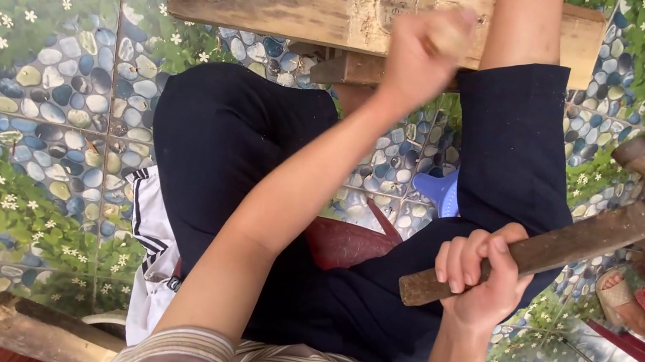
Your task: Carving a design into a wooden plank using a hammer and chisel while sitting on the floor.
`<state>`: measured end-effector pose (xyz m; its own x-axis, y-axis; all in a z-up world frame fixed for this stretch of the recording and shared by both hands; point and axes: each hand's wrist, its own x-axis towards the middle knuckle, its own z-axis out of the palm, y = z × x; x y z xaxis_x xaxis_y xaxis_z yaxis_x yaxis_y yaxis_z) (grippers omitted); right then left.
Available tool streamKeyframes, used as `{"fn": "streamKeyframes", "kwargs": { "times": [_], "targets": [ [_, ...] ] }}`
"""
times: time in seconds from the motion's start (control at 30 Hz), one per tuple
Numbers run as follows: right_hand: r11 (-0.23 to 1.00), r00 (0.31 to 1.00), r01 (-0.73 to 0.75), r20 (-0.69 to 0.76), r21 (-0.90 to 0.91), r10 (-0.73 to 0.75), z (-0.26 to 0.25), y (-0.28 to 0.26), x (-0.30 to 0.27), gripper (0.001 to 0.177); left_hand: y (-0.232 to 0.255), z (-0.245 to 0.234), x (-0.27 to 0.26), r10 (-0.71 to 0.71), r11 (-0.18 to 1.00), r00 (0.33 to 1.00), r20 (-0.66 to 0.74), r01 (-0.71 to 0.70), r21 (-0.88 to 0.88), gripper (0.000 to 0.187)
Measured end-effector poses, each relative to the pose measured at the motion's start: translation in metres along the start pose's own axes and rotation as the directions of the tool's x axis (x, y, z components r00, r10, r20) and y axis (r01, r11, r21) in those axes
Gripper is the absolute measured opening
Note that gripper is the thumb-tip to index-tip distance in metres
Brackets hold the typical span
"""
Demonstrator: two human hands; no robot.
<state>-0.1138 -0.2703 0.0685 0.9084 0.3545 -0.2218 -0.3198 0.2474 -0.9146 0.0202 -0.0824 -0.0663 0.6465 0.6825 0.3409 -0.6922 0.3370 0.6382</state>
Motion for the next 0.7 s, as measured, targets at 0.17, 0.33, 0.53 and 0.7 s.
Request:
{"fn": "streamKeyframes", "kwargs": {
  "times": [0.17,0.33,0.53,0.7],
  "targets": [
    [1.0,1.0,-0.004,-0.004,0.017,0.005,0.008,0.004,0.003,0.019,0.012,-0.054,0.03,-0.334,0.923,0.933,-0.134,0.352,0.155,0.039],
    [0.999,0.999,-0.031,-0.035,0.017,0.032,0.01,0.0,-0.001,0.021,0.029,-0.032,0.028,-0.323,0.925,0.942,-0.092,0.334,0.181,0.042],
    [1.0,1.0,0.019,0.002,0.006,-0.02,-0.006,-0.01,-0.008,0.019,0.026,-0.012,0.022,-0.287,0.866,0.956,0.051,0.237,0.441,0.05],
    [1.0,1.0,0.02,0.006,0.003,-0.02,-0.001,-0.019,-0.014,0.019,-0.003,0.0,-0.008,-0.376,0.75,0.875,0.306,0.093,0.655,0.025]
  ]
}}
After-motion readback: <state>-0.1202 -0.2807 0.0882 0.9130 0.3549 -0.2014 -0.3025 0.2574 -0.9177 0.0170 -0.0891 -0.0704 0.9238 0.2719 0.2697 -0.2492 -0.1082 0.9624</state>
